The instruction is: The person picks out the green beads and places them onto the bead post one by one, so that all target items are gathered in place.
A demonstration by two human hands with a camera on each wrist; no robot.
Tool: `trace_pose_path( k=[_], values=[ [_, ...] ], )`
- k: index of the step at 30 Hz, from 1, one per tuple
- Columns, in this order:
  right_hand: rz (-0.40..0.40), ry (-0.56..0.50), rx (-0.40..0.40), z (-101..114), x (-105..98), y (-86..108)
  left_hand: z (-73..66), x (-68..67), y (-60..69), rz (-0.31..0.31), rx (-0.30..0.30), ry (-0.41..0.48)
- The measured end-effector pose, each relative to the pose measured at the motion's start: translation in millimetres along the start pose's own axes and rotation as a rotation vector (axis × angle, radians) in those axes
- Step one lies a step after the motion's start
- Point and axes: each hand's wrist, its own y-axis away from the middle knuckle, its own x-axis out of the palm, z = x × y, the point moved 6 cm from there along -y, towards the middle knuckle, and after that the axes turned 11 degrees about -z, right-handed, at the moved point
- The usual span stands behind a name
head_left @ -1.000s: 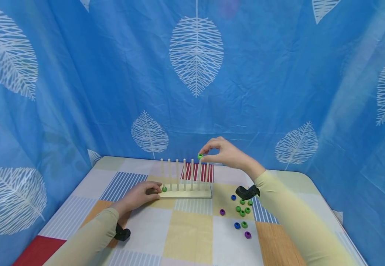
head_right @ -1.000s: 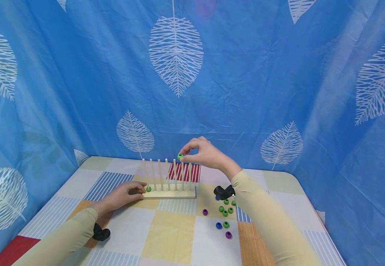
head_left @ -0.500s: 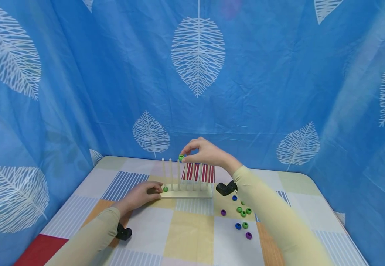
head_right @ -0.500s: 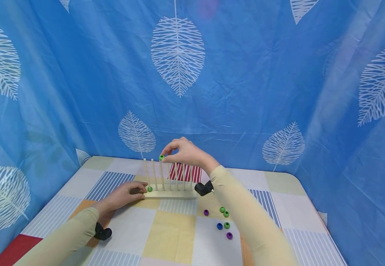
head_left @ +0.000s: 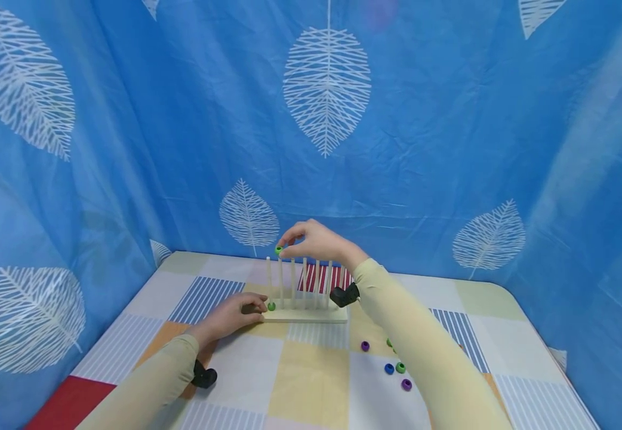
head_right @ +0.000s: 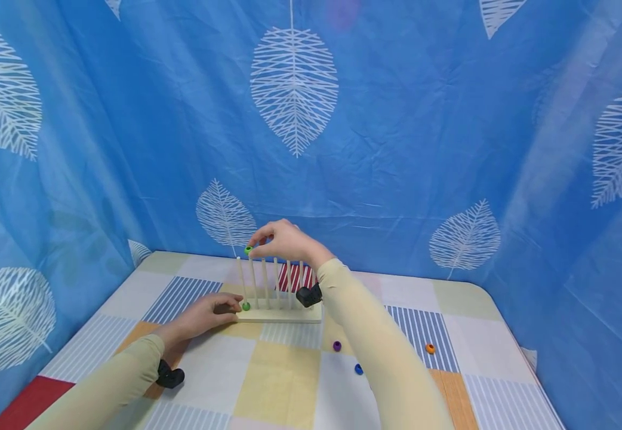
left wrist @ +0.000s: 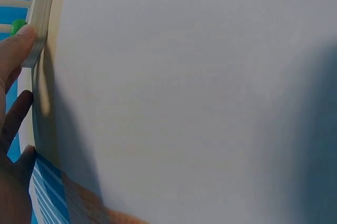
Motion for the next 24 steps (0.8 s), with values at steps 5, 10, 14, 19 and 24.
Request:
trace_pose_path(
  k=[5,10,14,19,24],
  values=[
    [0.025,-0.027,-0.023,4,9,-6.5,-0.2,0.0,0.6,0.003,0.002,0.009],
    [0.037,-0.030,-0.022,5,16,-10.9,0.3,0.6,0.8,0.004,0.018,0.004],
    [0.034,-0.026,-0.019,6,18,-11.8,0.3,0.9,0.7,0.005,0.018,0.000],
    [0.035,-0.041,-0.012,5,19,-12.5,-0.1,0.3,0.9,-0.001,0.009,0.013],
    [0.042,-0.055,-0.006,4,21,-13.1,1.1,0.8,1.9,-0.003,-0.003,0.022]
  ],
)
